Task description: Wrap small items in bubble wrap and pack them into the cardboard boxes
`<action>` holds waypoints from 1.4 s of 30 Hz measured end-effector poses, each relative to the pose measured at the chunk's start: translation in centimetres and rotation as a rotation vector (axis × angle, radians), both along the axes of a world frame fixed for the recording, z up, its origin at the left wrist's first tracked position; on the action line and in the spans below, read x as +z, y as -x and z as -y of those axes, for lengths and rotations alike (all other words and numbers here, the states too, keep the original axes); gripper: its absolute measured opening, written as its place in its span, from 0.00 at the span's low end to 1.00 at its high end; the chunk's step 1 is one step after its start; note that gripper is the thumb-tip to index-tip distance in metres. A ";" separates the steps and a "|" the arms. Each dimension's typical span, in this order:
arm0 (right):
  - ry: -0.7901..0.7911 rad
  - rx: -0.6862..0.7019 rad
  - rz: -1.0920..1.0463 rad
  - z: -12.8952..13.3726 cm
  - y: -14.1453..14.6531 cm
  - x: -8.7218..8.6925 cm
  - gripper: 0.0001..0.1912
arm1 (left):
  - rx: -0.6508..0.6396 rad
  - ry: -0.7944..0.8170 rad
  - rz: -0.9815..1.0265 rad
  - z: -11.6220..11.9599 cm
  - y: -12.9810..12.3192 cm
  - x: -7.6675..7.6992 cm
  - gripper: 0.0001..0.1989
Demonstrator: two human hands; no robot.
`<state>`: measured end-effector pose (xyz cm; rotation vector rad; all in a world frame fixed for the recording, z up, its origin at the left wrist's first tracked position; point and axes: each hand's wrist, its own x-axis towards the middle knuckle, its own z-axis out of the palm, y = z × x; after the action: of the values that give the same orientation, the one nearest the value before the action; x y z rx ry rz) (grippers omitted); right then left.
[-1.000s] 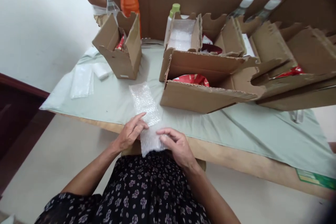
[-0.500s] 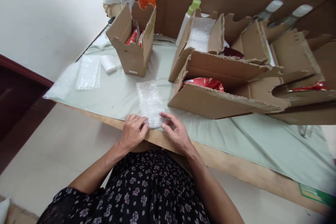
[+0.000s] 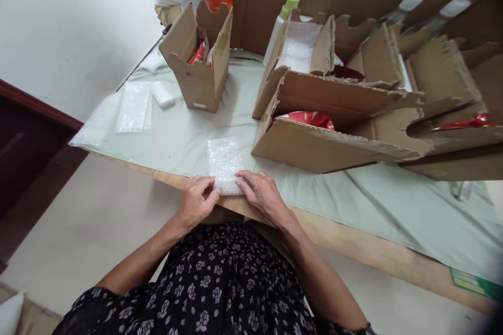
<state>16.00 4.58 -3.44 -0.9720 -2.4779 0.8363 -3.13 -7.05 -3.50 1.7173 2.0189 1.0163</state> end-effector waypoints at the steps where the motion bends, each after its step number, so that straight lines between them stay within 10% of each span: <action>1: -0.006 -0.038 0.000 0.1 -0.1 0.2 0.14 | 0.033 0.032 0.056 0.0 0.0 -0.1 0.08; 7: -0.272 -0.087 -0.083 1.6 -0.6 0.2 0.13 | 0.119 0.118 0.138 -0.7 0.2 -0.6 0.20; 11: -0.209 0.131 -0.025 1.9 0.1 -0.5 0.14 | 0.122 0.069 -0.031 -0.5 0.3 -0.3 0.16; 18: 0.012 0.115 -0.077 0.8 0.1 -0.1 0.14 | -0.108 -0.135 -0.131 0.7 0.8 0.8 0.10; 23: -0.215 -0.102 -0.035 1.6 0.1 0.5 0.17 | 0.019 -0.076 -0.141 -2.1 1.5 -0.3 0.11; 28: -0.314 0.039 0.068 1.0 1.6 0.0 0.19 | 0.146 -0.039 -0.127 -5.2 2.3 -0.8 0.12; 35: 0.067 -0.144 -0.151 -1.3 2.4 -0.4 0.15 | 0.266 0.007 0.518 -1.6 0.9 1.2 0.18; 42: 0.421 -0.136 -0.347 1.9 0.8 1.2 0.16 | 0.012 0.063 1.145 -1.8 -2.1 0.7 0.22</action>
<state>15.25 2.72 -2.29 -1.0101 -1.9594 1.3828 -1.00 -5.27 -2.83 0.7239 1.2519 1.4395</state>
